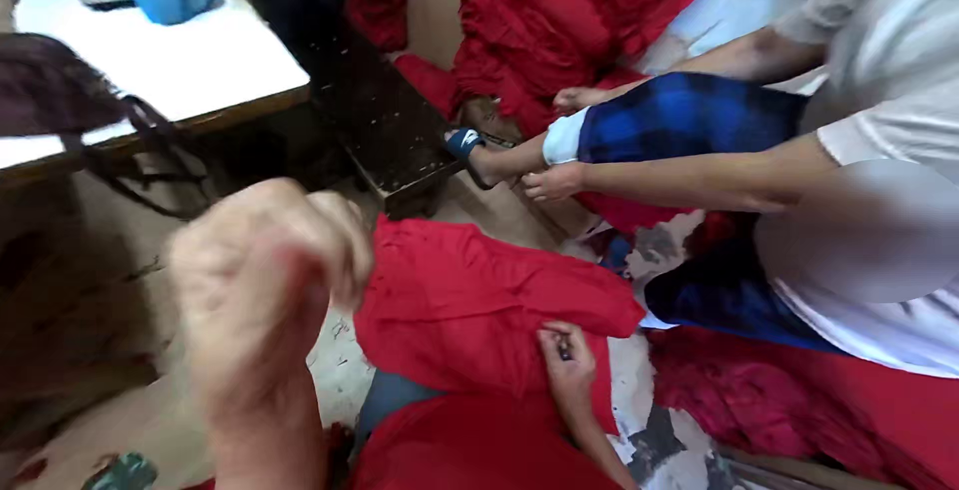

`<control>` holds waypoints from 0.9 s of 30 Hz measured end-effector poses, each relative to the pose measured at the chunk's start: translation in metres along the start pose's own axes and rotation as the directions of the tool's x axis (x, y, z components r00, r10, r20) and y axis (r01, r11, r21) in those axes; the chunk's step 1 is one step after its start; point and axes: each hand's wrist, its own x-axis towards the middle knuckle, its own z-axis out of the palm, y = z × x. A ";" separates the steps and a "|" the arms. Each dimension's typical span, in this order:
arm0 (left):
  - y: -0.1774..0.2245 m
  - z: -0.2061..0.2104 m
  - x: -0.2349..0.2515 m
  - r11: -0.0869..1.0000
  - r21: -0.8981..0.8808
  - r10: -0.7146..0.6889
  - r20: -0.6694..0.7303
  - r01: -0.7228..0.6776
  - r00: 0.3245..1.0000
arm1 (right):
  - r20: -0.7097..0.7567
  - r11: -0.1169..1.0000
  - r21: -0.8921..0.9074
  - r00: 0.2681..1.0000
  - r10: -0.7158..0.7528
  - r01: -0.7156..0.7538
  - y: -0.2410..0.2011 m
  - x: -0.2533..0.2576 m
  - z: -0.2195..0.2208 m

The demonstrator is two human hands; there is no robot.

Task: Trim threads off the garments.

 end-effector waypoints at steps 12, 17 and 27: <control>-0.090 -0.030 -0.157 0.503 0.386 -0.651 -0.420 0.774 0.632 | 0.249 0.931 -0.112 0.917 -0.312 0.348 -0.034 0.035 0.024; -0.104 0.005 -0.149 0.522 0.155 -0.797 -0.261 0.839 0.545 | 0.422 0.901 -0.199 0.863 -0.277 0.386 -0.045 0.049 0.038; -0.132 0.015 -0.152 0.509 0.785 -0.413 -0.137 0.353 0.900 | 0.346 0.905 -0.156 0.880 -0.325 0.396 -0.040 0.050 0.043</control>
